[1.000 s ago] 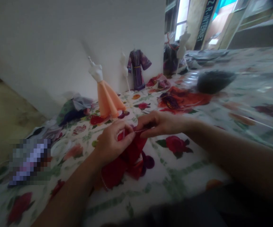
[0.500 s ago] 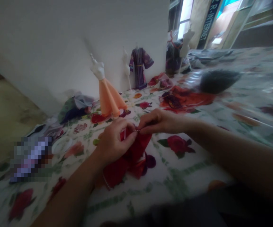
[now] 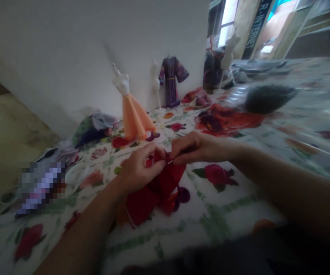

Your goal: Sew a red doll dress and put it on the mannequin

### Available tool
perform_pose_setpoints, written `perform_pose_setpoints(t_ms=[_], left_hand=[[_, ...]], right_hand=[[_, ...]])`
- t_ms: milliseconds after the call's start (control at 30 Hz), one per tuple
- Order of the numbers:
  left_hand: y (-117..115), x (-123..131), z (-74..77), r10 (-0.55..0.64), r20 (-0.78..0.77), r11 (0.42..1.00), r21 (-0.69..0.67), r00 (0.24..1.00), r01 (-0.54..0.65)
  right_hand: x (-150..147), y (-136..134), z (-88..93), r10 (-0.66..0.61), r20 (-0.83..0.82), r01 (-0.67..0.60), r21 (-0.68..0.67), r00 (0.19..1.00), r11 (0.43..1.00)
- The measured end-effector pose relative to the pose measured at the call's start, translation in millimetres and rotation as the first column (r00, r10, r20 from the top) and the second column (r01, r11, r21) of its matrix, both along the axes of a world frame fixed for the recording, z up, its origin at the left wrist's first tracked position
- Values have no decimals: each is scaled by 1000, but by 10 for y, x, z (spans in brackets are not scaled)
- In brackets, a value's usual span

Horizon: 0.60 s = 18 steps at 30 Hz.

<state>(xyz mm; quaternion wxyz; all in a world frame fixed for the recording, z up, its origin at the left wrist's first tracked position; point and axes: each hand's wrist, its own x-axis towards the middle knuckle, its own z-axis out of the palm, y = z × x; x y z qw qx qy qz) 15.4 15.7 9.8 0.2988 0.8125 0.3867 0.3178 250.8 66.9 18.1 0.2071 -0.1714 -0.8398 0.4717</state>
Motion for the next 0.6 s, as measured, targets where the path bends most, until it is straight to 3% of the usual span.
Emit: perform_pose_setpoints(t_ms=[267,433,600], left_hand=[[-28,-15,13,-31,90,988,-146,995,44],[-24,-2,-6,6,104,990,-144,995,9],[-17,1,18,42,127,990,-142,991,-24]], right_hand=[[15,-8,-10,-41,76,46,-69,996,997],[-4,-13,-13,-8,62,14,-100,998,995],[-10,-2,-6,-6,70,9,-41,998,999]])
